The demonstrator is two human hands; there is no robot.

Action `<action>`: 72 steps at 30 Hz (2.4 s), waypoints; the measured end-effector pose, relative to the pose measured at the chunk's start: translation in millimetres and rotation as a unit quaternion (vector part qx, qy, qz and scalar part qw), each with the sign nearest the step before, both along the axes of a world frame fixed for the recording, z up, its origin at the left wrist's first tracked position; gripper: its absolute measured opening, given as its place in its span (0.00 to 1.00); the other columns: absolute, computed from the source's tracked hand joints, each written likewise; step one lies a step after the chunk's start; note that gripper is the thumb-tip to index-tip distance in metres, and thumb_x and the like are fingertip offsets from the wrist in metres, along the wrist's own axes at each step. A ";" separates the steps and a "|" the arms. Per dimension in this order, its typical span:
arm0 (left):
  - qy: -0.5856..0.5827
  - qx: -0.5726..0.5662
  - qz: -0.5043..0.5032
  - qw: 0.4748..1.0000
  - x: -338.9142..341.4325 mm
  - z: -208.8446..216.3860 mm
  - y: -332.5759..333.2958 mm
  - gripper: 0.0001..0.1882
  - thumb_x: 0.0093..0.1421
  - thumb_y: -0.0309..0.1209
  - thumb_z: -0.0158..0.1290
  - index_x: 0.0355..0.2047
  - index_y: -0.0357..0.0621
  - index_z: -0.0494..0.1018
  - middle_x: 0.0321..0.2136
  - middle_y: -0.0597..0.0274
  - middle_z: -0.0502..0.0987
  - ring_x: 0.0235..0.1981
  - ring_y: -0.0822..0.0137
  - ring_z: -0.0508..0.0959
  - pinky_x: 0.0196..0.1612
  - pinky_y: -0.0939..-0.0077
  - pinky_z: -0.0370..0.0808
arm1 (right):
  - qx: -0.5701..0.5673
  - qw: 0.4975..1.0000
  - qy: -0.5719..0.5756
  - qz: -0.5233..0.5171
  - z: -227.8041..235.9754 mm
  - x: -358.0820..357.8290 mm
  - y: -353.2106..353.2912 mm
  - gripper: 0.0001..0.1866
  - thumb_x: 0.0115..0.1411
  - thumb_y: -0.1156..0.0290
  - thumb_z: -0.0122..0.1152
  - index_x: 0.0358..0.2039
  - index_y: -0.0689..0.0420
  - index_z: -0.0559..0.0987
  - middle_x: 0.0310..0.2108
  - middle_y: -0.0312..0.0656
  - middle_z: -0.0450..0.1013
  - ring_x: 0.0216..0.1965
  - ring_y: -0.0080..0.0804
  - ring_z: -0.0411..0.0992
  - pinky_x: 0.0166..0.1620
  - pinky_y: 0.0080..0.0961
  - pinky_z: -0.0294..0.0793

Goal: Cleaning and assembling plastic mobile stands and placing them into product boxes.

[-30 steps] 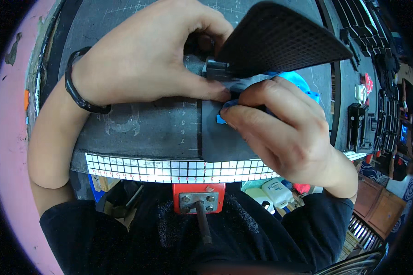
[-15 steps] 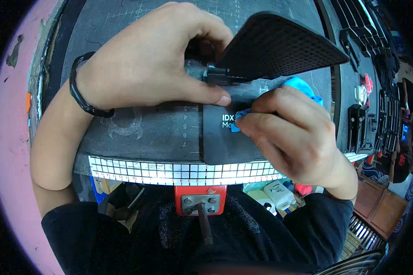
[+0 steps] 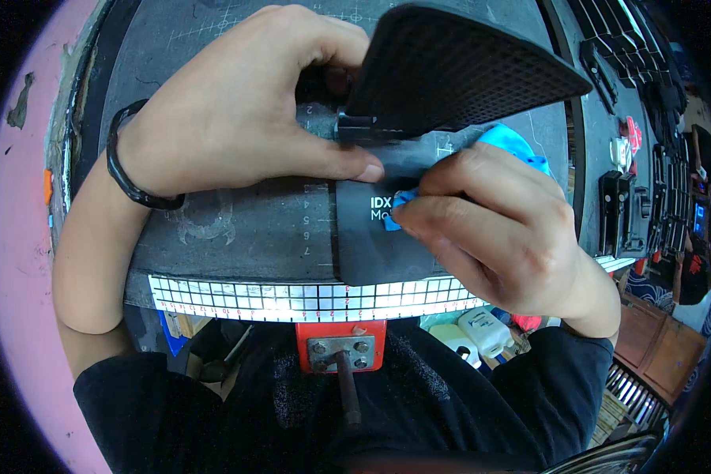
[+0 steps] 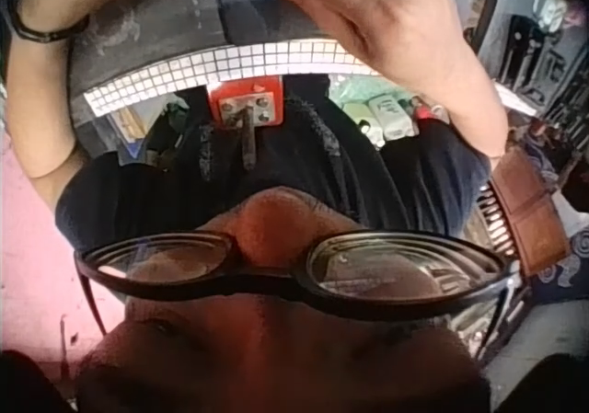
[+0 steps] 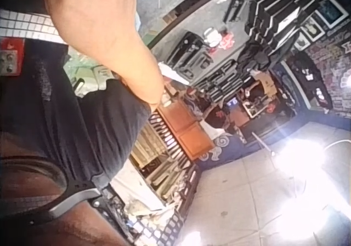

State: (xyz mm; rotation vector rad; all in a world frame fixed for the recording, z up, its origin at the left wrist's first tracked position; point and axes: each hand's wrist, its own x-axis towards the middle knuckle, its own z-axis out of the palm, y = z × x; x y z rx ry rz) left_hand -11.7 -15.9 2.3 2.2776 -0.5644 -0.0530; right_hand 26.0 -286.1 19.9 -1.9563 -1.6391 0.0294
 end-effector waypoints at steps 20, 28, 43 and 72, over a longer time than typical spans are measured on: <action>0.018 -0.003 -0.018 1.000 7.5 5.0 4.7 0.31 0.49 0.27 0.77 0.54 0.38 0.80 0.49 0.57 0.85 0.50 0.64 0.82 0.57 0.64 0.78 | 0.029 0.995 -0.099 -0.002 -3.9 -1.8 17.1 0.16 0.41 0.75 0.73 0.35 0.60 0.85 0.32 0.39 0.73 0.30 0.36 0.73 0.30 0.29 0.71; 0.005 -0.113 -0.024 0.993 9.9 1.8 -1.9 0.19 0.50 0.30 0.77 0.39 0.35 0.82 0.31 0.56 0.84 0.35 0.67 0.83 0.48 0.70 0.80 | 0.018 0.999 -0.005 -0.028 15.1 -2.1 4.6 0.10 0.50 0.80 0.75 0.34 0.60 0.85 0.31 0.42 0.74 0.31 0.40 0.77 0.32 0.34 0.74; -0.132 -0.031 -0.094 0.986 17.0 5.3 4.8 0.16 0.52 0.32 0.76 0.37 0.39 0.84 0.31 0.56 0.83 0.32 0.61 0.82 0.38 0.69 0.80 | -0.161 0.978 0.116 -0.062 66.7 44.7 -23.9 0.06 0.52 0.83 0.70 0.32 0.63 0.87 0.35 0.45 0.82 0.38 0.38 0.83 0.45 0.29 0.82; -0.125 0.005 -0.098 0.987 20.9 13.4 18.1 0.16 0.57 0.29 0.62 0.44 0.33 0.82 0.39 0.49 0.81 0.40 0.54 0.80 0.47 0.63 0.77 | 0.178 0.984 -0.017 0.008 -0.5 48.8 7.0 0.24 0.50 0.85 0.74 0.50 0.61 0.84 0.44 0.49 0.84 0.44 0.42 0.86 0.48 0.32 0.86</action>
